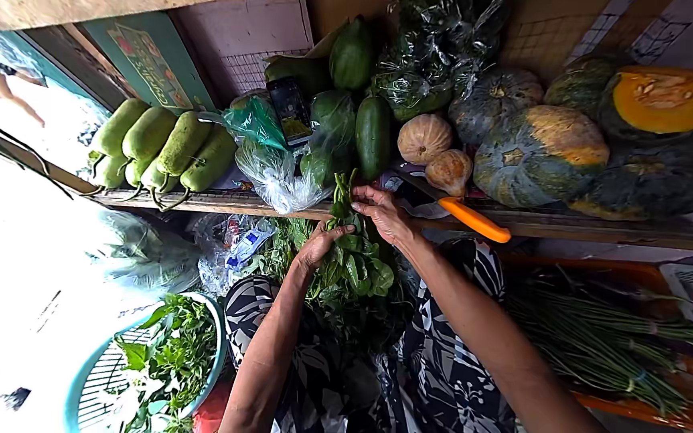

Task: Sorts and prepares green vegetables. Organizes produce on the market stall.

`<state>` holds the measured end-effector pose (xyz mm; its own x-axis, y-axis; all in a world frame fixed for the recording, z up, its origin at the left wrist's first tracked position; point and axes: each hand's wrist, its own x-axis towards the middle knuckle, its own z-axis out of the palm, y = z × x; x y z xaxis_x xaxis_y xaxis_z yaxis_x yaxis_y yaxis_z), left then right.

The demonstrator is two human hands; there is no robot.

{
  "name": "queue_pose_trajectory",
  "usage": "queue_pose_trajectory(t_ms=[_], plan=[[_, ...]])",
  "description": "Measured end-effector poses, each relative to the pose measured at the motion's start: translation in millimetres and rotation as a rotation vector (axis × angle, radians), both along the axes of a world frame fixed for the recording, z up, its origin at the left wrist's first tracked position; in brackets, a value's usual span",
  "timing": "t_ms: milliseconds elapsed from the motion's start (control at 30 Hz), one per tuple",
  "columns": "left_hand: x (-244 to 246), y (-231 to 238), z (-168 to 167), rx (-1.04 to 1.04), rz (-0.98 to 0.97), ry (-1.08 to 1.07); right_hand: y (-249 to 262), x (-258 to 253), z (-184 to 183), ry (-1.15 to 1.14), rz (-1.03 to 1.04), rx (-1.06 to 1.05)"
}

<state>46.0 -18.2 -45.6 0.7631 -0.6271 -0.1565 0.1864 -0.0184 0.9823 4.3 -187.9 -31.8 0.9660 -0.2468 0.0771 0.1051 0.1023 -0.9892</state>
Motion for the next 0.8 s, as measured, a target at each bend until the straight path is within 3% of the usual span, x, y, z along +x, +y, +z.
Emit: queue_pose_trajectory(t_ms=[333,633,700,800], plan=[[0.7,-3.1,-8.1,-0.041,-0.046,0.006,-9.0,-8.0,7.7,0.066,0.002,-0.166],[-3.7,-1.4,-5.3,-0.107,0.008,0.115,-13.8,-10.3,16.1,0.128,0.052,0.115],[-3.6,2.1,-6.7,-0.158,0.02,0.163,-18.1,-9.8,15.3,0.048,0.118,0.022],[-2.6,7.1,-8.3,-0.205,0.0,0.211,-25.3,-9.7,14.7,-0.115,0.068,-0.388]])
